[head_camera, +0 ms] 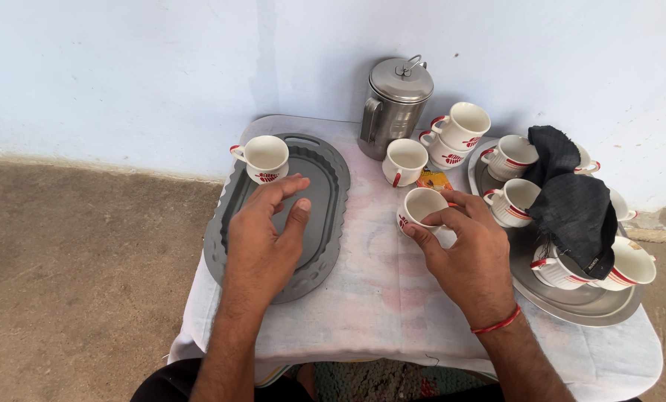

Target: The person wipes a white ceramic cup with a dark cloth, then wipes a gray plastic tray. They place four cups on the tray, wipe a small packet, and finally wipe a stainless steel thermos before placing it on the tray.

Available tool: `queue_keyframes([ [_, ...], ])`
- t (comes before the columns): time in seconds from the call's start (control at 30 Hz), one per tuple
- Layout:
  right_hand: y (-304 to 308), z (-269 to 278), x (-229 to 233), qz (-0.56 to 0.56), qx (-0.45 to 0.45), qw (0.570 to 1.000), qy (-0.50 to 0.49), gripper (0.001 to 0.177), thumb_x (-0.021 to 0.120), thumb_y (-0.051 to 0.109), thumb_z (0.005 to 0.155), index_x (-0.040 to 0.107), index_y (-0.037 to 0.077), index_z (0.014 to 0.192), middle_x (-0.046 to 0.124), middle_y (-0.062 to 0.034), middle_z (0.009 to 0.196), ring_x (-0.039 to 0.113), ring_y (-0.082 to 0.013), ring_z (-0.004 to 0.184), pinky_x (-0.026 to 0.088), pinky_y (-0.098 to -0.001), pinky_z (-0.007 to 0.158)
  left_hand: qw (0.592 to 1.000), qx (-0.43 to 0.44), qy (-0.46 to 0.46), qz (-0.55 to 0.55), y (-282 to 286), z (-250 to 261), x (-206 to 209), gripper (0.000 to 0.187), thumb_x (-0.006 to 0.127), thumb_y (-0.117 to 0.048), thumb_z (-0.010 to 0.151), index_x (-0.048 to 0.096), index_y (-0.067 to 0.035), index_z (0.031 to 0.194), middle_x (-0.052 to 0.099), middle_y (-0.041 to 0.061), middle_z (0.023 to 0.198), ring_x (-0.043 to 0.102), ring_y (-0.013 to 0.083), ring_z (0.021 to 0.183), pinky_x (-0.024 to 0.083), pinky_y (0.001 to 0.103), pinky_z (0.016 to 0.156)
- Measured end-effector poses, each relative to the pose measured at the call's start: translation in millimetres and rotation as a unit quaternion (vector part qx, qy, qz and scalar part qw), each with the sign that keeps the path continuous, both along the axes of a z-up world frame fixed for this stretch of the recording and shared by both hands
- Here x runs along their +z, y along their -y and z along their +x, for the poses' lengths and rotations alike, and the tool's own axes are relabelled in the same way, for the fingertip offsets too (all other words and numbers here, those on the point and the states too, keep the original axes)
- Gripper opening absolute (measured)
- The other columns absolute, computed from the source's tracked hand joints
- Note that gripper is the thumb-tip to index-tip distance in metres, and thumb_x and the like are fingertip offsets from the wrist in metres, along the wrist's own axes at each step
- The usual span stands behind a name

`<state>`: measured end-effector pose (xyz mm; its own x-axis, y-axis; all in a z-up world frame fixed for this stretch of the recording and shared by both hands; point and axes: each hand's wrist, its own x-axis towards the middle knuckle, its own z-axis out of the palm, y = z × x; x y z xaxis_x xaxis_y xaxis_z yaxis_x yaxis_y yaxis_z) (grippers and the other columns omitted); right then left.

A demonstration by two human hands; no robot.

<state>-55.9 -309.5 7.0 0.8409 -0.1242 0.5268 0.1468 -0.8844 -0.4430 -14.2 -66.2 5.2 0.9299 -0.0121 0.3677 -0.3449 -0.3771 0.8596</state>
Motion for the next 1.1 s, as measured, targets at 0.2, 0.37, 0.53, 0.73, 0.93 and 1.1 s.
queue_keyframes([
  [0.2, -15, 1, 13, 0.027, 0.079, 0.994, 0.067, 0.023, 0.090, 0.021, 0.077, 0.078, 0.005, 0.088, 0.072, -0.0128, 0.118, 0.072, -0.0250, 0.106, 0.061, -0.0354, 0.080, 0.999, 0.016, -0.038, -0.014, -3, 2, 0, 0.028, 0.065, -0.015, 0.096, 0.069, -0.008, 0.123, 0.070, 0.010, 0.130, 0.069, 0.0227, 0.119, 0.058, 0.037, 0.099],
  [0.37, -38, 25, 18, 0.063, 0.164, 0.977, 0.120, 0.024, 0.090, 0.018, 0.079, 0.077, 0.004, 0.094, 0.071, -0.0146, 0.124, 0.071, -0.0263, 0.113, 0.059, -0.0359, 0.091, 0.997, 0.027, -0.076, -0.004, -5, 3, 4, 0.030, 0.063, -0.017, 0.097, 0.068, -0.009, 0.125, 0.070, 0.008, 0.129, 0.070, 0.0222, 0.117, 0.059, 0.036, 0.096],
  [0.53, -61, 65, 13, 0.112, 0.192, 0.973, 0.069, 0.023, 0.091, 0.022, 0.079, 0.079, 0.008, 0.092, 0.072, -0.0129, 0.123, 0.072, -0.0249, 0.108, 0.058, -0.0360, 0.087, 0.991, 0.055, -0.116, 0.039, -9, 4, 5, 0.031, 0.062, -0.021, 0.096, 0.069, -0.013, 0.125, 0.070, 0.006, 0.128, 0.069, 0.0235, 0.114, 0.056, 0.038, 0.096],
  [0.73, -79, 100, 0, 0.122, 0.221, 0.967, 0.031, 0.025, 0.091, 0.025, 0.077, 0.079, 0.008, 0.091, 0.071, -0.0122, 0.124, 0.072, -0.0248, 0.110, 0.058, -0.0354, 0.086, 0.997, 0.034, -0.073, 0.019, -13, 10, -2, 0.028, 0.061, -0.018, 0.097, 0.071, -0.010, 0.122, 0.070, 0.006, 0.130, 0.069, 0.0209, 0.116, 0.055, 0.037, 0.096],
  [0.93, -85, 113, -15, 0.105, 0.222, 0.969, 0.009, 0.027, 0.091, 0.026, 0.075, 0.078, 0.008, 0.091, 0.069, -0.0136, 0.127, 0.069, -0.0262, 0.116, 0.058, -0.0362, 0.092, 0.994, 0.038, -0.098, 0.020, -15, 13, -4, 0.028, 0.061, -0.020, 0.097, 0.071, -0.011, 0.122, 0.072, 0.006, 0.126, 0.072, 0.0200, 0.110, 0.056, 0.036, 0.093],
  [1.1, -85, 112, -19, 0.075, 0.221, 0.972, 0.023, 0.029, 0.091, 0.025, 0.077, 0.077, 0.007, 0.095, 0.067, -0.0144, 0.132, 0.068, -0.0274, 0.120, 0.058, -0.0373, 0.095, 0.995, 0.037, -0.091, 0.030, -14, 13, -3, 0.028, 0.062, -0.020, 0.097, 0.071, -0.011, 0.122, 0.071, 0.007, 0.125, 0.071, 0.0206, 0.110, 0.055, 0.036, 0.093],
])
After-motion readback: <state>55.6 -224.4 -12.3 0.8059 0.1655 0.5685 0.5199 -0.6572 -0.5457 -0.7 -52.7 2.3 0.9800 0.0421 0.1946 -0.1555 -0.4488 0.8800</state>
